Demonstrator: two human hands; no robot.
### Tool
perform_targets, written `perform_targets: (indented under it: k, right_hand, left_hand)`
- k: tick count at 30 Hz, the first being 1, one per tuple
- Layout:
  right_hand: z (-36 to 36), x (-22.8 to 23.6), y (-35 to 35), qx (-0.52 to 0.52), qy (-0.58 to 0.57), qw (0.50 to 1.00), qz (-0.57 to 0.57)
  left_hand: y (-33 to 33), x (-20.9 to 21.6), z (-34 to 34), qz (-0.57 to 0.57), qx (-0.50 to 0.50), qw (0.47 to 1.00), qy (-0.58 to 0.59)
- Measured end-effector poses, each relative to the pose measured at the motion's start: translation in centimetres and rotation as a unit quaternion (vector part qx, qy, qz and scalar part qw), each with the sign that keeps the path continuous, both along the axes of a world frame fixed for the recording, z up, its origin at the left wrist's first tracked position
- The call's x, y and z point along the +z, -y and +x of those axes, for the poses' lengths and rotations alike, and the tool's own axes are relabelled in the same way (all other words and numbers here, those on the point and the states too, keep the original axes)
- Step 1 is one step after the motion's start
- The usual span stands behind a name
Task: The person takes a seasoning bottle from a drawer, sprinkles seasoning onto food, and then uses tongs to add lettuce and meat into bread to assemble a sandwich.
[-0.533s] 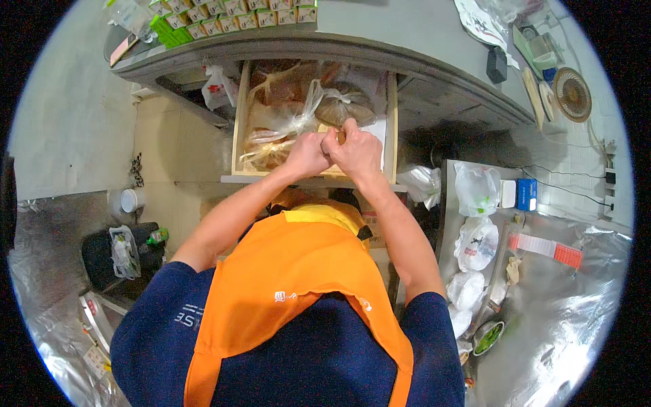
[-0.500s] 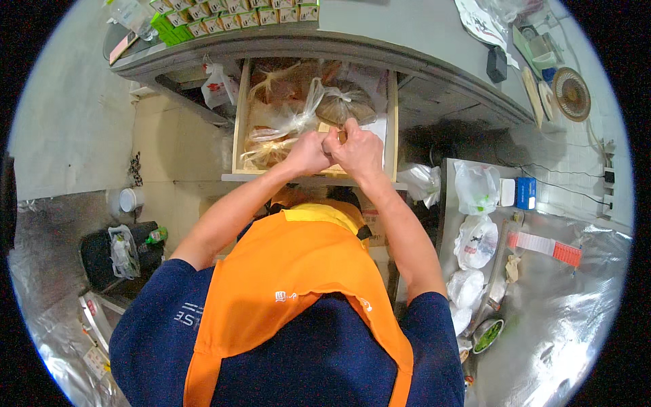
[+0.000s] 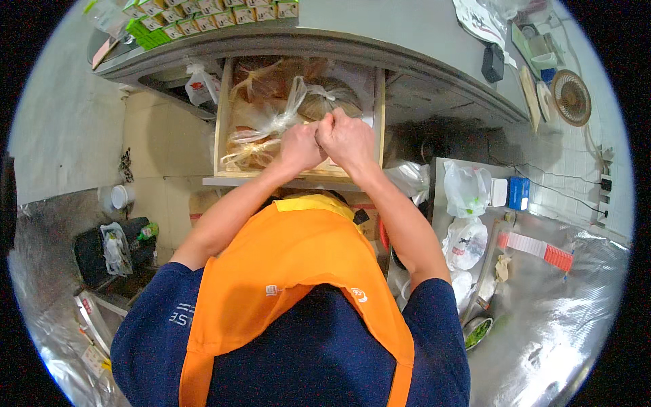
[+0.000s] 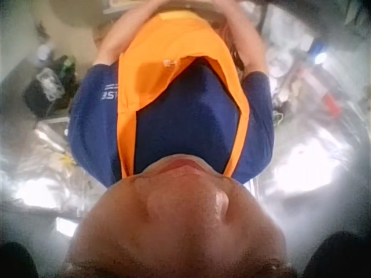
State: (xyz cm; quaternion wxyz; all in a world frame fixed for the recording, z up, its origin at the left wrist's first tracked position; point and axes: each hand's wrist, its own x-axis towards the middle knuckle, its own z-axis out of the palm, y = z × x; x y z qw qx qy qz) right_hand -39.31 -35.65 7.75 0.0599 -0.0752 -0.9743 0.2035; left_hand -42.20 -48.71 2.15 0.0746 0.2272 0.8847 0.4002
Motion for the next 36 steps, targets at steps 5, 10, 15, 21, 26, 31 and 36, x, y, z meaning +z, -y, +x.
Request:
perform_targets:
  k: [5, 10, 15, 21, 26, 31, 36]
  right_hand:
    - [0.3, 0.5, -2.1, 0.147, -0.064, 0.987, -0.009]
    - [-0.4, 1.6, -4.6, 0.375, -0.100, 0.922, 0.010]
    - [0.5, -0.3, -4.6, 0.135, 0.140, 0.978, 0.071]
    - [1.2, -0.9, -5.5, 0.356, 0.029, 0.934, 0.014]
    - [1.7, -0.7, -4.6, 0.236, 0.161, 0.958, -0.011]
    - [2.3, -1.6, -4.2, 0.295, 0.163, 0.941, 0.008]
    - [1.8, 0.1, -5.0, 0.450, 0.086, 0.883, 0.105]
  left_hand:
    - [0.8, 1.1, -2.8, 0.080, -0.227, 0.899, 0.365]
    - [0.0, -3.6, -2.2, 0.186, -0.333, 0.834, 0.398]
    - [-1.7, -3.8, -2.5, 0.083, -0.185, 0.952, 0.229]
    - [0.3, -6.4, -3.7, 0.123, -0.306, 0.901, 0.281]
    - [-0.5, -7.5, -3.3, 0.062, -0.255, 0.954, 0.145]
    - [0.0, -8.9, -4.0, 0.054, -0.378, 0.884, 0.272]
    - [0.5, -8.1, -4.2, 0.051, -0.407, 0.839, 0.357]
